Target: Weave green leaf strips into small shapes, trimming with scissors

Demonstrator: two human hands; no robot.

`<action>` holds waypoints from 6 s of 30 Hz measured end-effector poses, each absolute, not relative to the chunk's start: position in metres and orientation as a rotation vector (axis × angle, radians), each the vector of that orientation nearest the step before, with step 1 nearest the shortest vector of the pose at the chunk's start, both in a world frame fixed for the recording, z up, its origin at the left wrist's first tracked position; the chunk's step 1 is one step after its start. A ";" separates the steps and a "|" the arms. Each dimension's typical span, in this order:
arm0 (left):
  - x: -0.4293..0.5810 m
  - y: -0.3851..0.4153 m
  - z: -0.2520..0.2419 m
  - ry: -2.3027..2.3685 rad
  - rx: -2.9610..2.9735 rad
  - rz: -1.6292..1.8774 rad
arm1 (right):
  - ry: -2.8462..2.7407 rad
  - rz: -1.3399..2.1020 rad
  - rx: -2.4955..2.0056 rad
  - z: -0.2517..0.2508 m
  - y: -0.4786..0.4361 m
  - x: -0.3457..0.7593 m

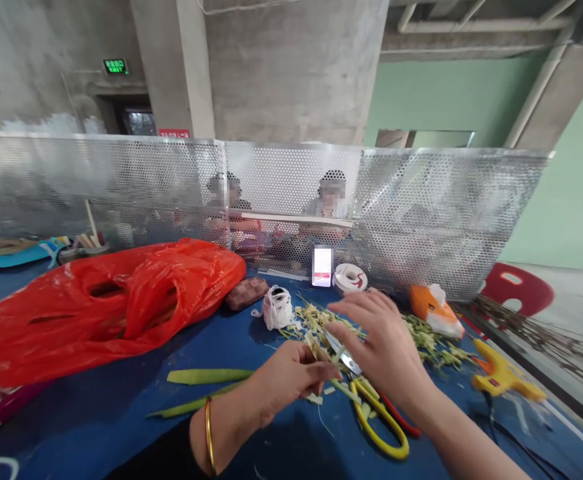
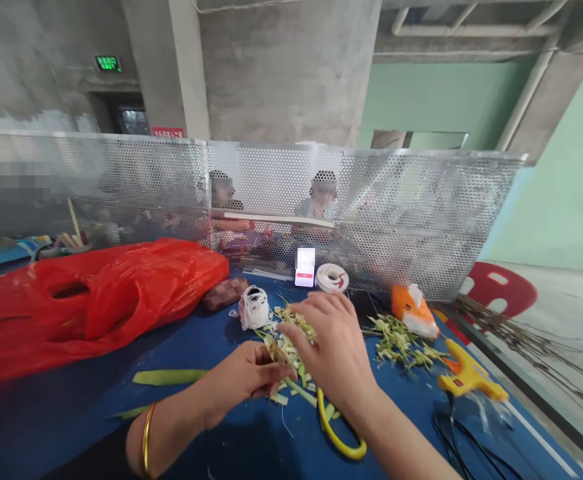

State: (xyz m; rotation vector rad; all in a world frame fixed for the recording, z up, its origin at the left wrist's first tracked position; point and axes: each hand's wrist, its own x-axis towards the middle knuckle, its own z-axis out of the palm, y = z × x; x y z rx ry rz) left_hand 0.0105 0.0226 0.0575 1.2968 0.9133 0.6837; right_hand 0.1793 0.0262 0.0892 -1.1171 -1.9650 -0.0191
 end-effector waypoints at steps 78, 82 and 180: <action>0.013 0.034 0.033 0.857 0.899 0.709 | -0.982 1.819 -1.010 0.044 0.058 0.179; 0.014 0.034 0.032 0.888 0.909 0.699 | -1.107 1.857 -0.946 0.039 0.057 0.177; -0.002 0.044 0.044 0.847 1.274 0.431 | -1.998 0.912 -1.244 0.064 0.048 0.186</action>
